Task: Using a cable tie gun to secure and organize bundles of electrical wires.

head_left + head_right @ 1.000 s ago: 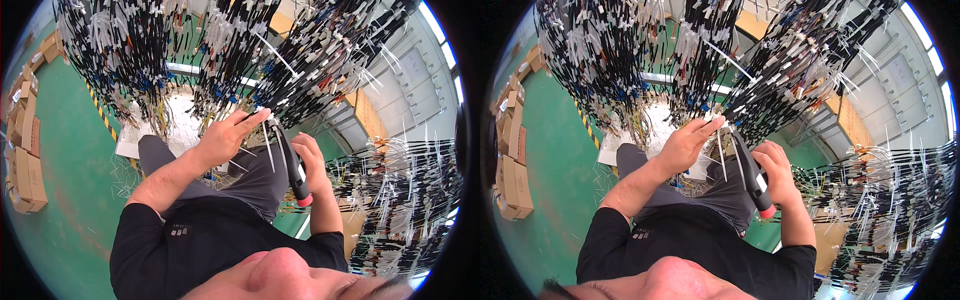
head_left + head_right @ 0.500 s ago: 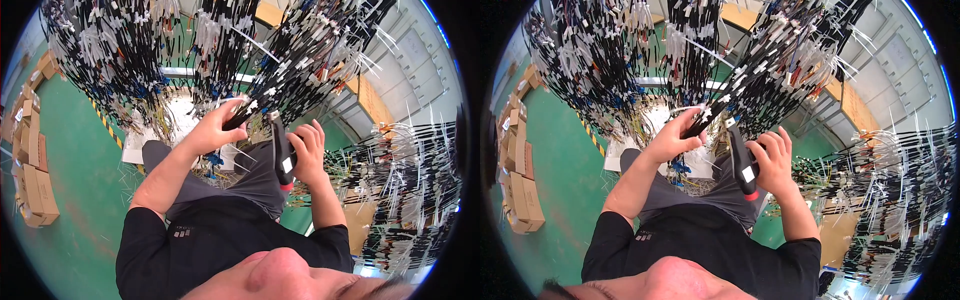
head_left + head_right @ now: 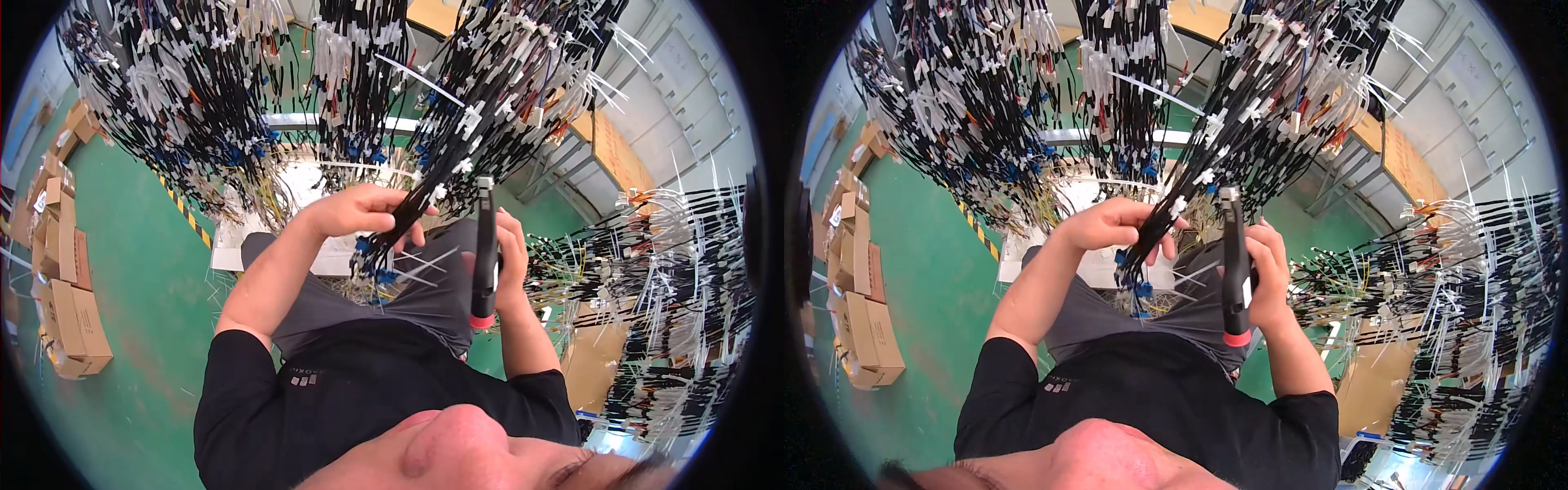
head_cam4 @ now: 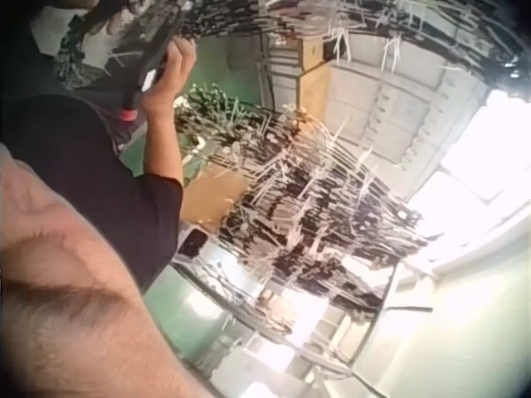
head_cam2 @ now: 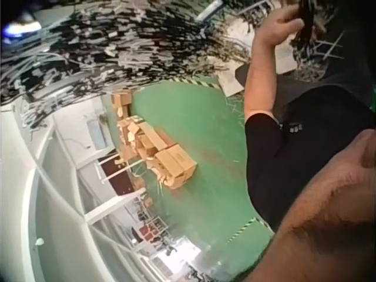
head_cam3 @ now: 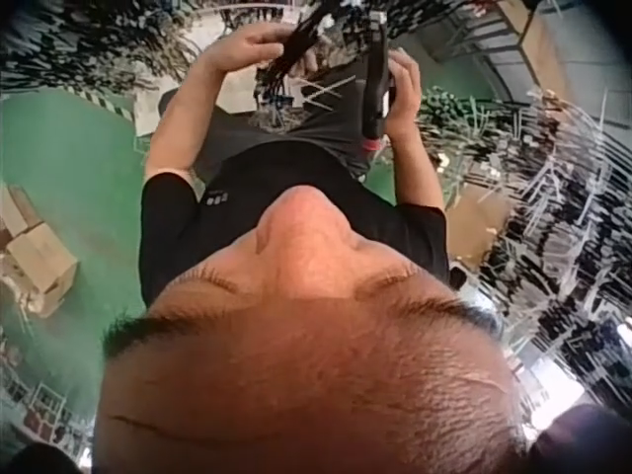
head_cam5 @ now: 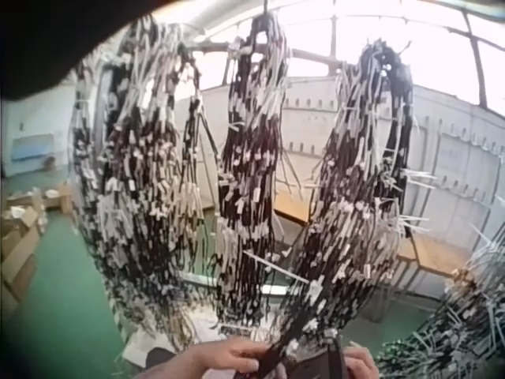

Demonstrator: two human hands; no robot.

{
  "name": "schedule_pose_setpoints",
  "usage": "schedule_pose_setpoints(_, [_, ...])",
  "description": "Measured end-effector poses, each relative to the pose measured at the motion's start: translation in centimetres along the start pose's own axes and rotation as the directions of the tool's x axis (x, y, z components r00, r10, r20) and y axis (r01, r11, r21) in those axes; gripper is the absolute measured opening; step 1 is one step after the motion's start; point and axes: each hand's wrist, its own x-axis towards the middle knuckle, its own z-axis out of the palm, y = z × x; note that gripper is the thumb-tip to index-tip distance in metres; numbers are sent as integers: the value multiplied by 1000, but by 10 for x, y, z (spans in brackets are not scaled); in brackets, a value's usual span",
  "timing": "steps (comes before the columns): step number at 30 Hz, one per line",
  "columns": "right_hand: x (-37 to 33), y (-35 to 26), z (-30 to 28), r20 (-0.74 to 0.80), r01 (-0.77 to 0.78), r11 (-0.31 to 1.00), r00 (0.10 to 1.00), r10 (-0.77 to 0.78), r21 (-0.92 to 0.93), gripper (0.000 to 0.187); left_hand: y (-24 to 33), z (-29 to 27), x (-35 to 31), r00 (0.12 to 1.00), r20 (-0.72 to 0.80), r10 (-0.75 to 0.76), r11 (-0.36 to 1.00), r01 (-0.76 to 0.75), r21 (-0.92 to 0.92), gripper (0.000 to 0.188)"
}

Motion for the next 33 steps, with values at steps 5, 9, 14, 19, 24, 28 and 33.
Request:
schedule_pose_setpoints(5, [-12, -3, -5, -72, -156, 975, 983, 169, 155, 46, -25, -19, 29, 954, 227, 196, 916, -95, -390, 50])
schedule_pose_setpoints(9, [-21, -2, -12, -95, -177, 966, 976, 197, 188, 48, -30, 7, 50, 965, 199, 171, 758, 0, -653, 56])
schedule_pose_setpoints(14, [-20, -2, -30, 2, -327, 921, 942, 335, 212, 51, -29, 20, 43, 953, 250, 173, 686, 65, -725, 50])
schedule_pose_setpoints(19, [-19, 11, -45, 32, -396, 835, 909, 416, 383, 56, -44, 32, 53, 708, -565, 423, 621, 228, 750, 38])
schedule_pose_setpoints(24, [9, -7, -46, 243, -440, 889, 882, 403, 124, 55, -48, 14, 60, 612, -525, 591, 286, 449, 846, 36])
schedule_pose_setpoints(28, [32, -26, -35, 355, -422, 904, 857, 373, 71, 54, -41, 16, 51, 657, -422, 625, 119, 453, 883, 38])
schedule_pose_setpoints(33, [52, -45, -30, 414, -435, 900, 825, 384, 33, 58, -32, 13, 44, 726, -404, 557, -5, 489, 872, 53])
